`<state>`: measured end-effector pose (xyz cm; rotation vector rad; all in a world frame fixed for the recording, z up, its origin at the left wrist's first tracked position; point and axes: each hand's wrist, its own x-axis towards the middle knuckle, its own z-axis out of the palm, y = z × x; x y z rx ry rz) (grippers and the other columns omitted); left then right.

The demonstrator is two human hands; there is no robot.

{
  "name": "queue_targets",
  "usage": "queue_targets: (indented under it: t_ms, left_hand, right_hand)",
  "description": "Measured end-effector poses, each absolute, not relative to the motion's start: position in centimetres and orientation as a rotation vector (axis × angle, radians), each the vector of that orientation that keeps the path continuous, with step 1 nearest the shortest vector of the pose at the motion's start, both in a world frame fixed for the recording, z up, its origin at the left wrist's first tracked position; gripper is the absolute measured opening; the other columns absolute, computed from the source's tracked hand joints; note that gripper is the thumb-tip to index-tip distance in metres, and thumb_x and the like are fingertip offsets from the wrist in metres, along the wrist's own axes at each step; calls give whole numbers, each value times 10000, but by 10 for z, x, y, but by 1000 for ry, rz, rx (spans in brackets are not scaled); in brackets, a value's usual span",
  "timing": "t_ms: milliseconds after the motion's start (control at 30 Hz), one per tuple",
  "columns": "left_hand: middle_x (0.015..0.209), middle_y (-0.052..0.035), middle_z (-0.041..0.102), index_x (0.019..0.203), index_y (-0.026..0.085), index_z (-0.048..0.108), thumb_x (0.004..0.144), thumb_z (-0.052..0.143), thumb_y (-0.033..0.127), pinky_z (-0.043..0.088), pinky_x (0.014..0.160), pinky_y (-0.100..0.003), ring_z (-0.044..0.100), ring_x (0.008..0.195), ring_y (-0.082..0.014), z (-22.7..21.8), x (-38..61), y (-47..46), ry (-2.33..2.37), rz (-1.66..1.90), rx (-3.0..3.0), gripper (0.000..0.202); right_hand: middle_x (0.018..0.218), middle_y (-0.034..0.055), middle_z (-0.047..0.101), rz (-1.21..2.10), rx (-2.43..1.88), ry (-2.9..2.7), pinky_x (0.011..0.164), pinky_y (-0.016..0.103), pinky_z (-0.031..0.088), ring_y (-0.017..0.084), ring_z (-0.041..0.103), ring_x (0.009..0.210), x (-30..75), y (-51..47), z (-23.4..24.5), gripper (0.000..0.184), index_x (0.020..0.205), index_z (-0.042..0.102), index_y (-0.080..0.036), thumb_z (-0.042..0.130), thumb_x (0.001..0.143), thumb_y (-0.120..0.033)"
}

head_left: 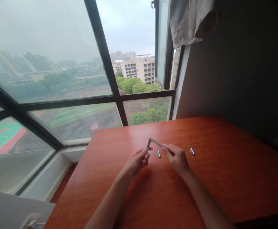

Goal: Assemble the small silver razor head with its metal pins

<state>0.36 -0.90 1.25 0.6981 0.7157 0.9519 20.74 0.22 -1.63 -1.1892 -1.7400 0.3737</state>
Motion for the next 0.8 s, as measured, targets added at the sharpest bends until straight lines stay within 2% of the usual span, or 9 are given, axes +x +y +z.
queue_targets:
  t_ms: [167,600,800]
  left_hand:
    - [661,26,440,1044,114,625,802,684,336,238,456,-157,330,499,-31,14,3,-7,706,998,674,334]
    - [658,23,441,1014,112,640,785,699,366,224,461,-158,326,500,-28,13,3,-8,735,942,713,347]
    - [660,26,442,1026,114,635,780,704,355,222,454,-157,324,497,-31,15,0,-6,737,983,699,351]
  right_hand:
    - [764,70,670,367,-1192,-1679,616,271,436,189,608,686,210,3,-17,274,918,710,-158,499,915,-333]
    - [650,33,596,322,-1190,-1772,566,257,397,162,543,595,209,2,-16,278,882,706,-176,485,920,-340]
    - [696,52,635,315,-1240,-1767,604,264,423,173,568,621,210,2,-16,275,882,707,-181,489,915,-347]
